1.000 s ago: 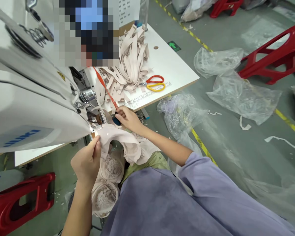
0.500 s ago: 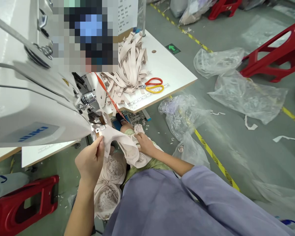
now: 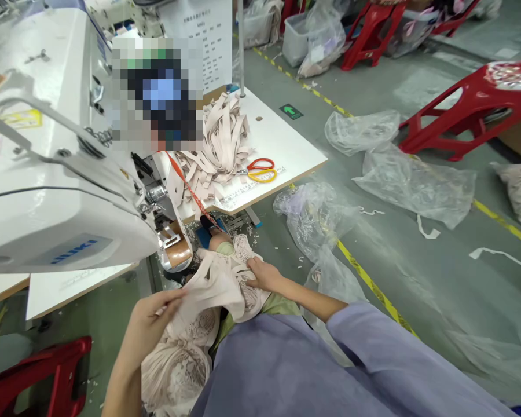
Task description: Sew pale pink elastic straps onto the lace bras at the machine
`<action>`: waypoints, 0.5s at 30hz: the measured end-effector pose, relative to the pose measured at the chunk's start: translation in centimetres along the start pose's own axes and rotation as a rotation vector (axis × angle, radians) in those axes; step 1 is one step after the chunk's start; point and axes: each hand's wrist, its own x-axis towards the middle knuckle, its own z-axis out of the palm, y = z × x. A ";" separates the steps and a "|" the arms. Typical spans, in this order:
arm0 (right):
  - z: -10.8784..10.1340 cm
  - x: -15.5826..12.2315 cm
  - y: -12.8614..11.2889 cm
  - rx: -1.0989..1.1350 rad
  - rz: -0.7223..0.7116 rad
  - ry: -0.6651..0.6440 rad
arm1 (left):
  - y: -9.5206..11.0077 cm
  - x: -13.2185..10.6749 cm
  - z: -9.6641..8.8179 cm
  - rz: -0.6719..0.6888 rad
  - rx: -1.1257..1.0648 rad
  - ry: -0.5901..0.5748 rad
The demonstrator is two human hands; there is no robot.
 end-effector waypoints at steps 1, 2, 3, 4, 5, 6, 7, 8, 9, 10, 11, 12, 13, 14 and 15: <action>-0.4 -0.1 0.0 0.034 0.007 -0.021 | -2.0 -0.2 -0.4 -0.107 0.038 0.046; -0.8 -0.3 -0.1 0.076 0.004 -0.051 | -4.0 -0.2 -0.6 -0.229 0.119 0.115; -1.2 -0.6 -0.4 0.121 -0.011 -0.082 | -5.7 0.0 -0.4 -0.340 0.234 0.119; -1.6 -1.0 -1.0 0.162 -0.034 -0.107 | -7.0 0.4 0.0 -0.398 0.347 0.147; -2.0 -1.4 -1.7 0.219 -0.061 -0.115 | -7.8 0.9 0.8 -0.403 0.410 0.216; -2.4 -2.0 -2.7 0.307 -0.091 -0.109 | -7.9 1.4 1.9 -0.370 0.401 0.270; -2.9 -2.7 -3.8 0.426 -0.127 -0.092 | -7.4 2.0 3.3 -0.327 0.304 0.282; -3.5 -3.4 -5.0 0.561 -0.177 -0.076 | -6.5 2.6 4.8 -0.303 0.129 0.250; -4.2 -4.1 -6.1 0.689 -0.240 -0.073 | -5.3 3.1 6.4 -0.276 -0.097 0.156; -5.1 -4.7 -7.1 0.785 -0.315 -0.085 | -4.0 3.6 7.8 -0.266 -0.327 0.055; -6.1 -5.2 -7.9 0.818 -0.399 -0.116 | -2.8 3.9 9.0 -0.259 -0.524 -0.058; -7.4 -5.4 -8.5 0.769 -0.490 -0.177 | -1.8 4.1 9.8 -0.249 -0.668 -0.164; -8.8 -5.4 -8.8 0.659 -0.580 -0.268 | -1.0 4.2 10.4 -0.249 -0.784 -0.252; -10.4 -4.9 -9.0 0.508 -0.652 -0.347 | -0.4 4.2 10.7 -0.259 -0.875 -0.312; -12.2 -4.1 -9.2 0.336 -0.685 -0.356 | -0.1 4.1 10.7 -0.280 -0.953 -0.342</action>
